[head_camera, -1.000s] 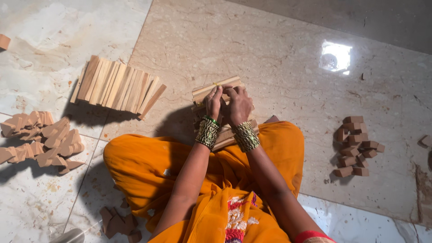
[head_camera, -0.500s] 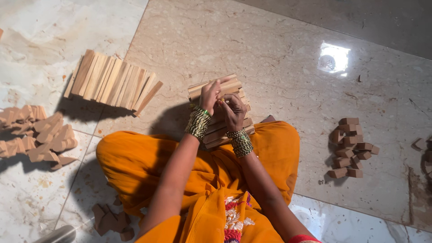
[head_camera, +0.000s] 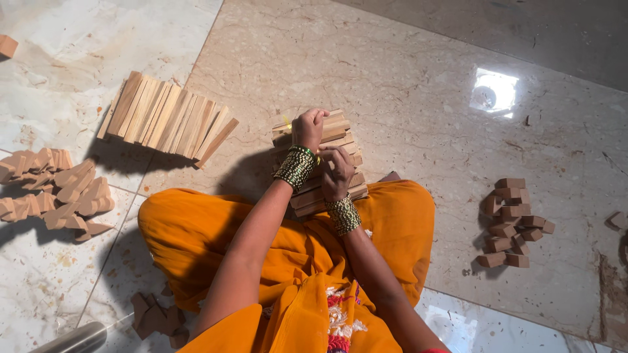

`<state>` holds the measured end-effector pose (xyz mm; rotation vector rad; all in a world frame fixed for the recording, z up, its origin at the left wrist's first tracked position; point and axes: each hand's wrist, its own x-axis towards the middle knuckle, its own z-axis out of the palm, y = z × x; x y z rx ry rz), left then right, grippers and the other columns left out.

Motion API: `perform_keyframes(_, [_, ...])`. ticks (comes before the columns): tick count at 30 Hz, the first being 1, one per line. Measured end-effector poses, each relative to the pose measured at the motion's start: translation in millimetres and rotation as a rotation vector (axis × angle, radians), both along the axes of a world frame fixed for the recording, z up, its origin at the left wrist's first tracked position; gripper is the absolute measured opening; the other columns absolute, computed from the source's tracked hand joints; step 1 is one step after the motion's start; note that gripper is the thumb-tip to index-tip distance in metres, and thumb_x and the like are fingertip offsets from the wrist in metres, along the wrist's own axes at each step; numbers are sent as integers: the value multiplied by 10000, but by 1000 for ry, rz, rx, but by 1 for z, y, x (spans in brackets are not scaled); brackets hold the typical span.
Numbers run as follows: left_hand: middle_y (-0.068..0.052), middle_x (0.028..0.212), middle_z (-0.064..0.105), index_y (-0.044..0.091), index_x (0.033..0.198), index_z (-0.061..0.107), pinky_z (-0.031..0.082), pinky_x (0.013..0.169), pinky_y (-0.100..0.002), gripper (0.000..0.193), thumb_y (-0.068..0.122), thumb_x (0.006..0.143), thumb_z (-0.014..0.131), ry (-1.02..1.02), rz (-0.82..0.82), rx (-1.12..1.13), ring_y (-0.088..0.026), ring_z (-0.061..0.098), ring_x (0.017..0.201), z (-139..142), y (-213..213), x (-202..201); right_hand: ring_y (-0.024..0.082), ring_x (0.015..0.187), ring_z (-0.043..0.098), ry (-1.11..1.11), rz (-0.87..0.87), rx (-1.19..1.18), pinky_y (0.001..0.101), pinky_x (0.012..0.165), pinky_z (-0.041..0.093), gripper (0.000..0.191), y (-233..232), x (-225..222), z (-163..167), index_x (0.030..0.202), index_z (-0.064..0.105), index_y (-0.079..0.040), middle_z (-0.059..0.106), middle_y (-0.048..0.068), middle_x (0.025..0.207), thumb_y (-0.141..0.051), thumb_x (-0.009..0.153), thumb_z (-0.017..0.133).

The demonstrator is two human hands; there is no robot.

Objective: The person sits on the floor and stacks thin wooden sticks into a neat rectangular bundle. They then wrap a yellow string around the bundle multiple times and tie it securely. The person adjusts the bundle to ensure it is tight and aligned.

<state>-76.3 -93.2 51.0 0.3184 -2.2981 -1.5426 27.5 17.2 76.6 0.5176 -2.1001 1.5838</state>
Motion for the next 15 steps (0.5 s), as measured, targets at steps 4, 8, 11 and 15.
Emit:
perform_keyframes(4, [-101, 672, 696, 107, 928, 754, 522, 539, -406, 186, 158, 988, 585, -163, -149, -94, -226, 658, 580, 4, -7, -5, 294, 1033, 693, 57, 26, 73, 399, 924, 529, 167, 4, 3, -5, 993, 694, -47, 722, 112, 1073, 53, 869, 644])
perform_keyframes(8, [-144, 797, 704, 68, 919, 697, 562, 655, -414, 154, 44, 817, 584, -12, -633, -493, -282, 691, 679, 18, -37, 4, 244, 932, 705, -64, -29, 95, 350, 816, 538, 150, 6, 1, -12, 1024, 701, -46, 721, 113, 1014, 44, 912, 660])
perform_keyframes(11, [-160, 945, 682, 66, 912, 645, 540, 662, -460, 167, 53, 746, 633, 0, -888, -806, -356, 670, 808, 30, -66, 7, 213, 976, 743, -92, 12, -45, 298, 832, 585, 138, 4, 1, -17, 1055, 656, -34, 745, 107, 1038, 68, 972, 613])
perform_keyframes(15, [-158, 977, 641, 51, 1011, 569, 548, 650, -456, 130, 166, 950, 568, -6, -1141, -1167, -321, 687, 786, 37, -78, -7, 210, 992, 765, -61, 5, -90, 293, 858, 589, 139, 2, 3, -17, 1061, 628, -10, 766, 110, 1034, 99, 984, 590])
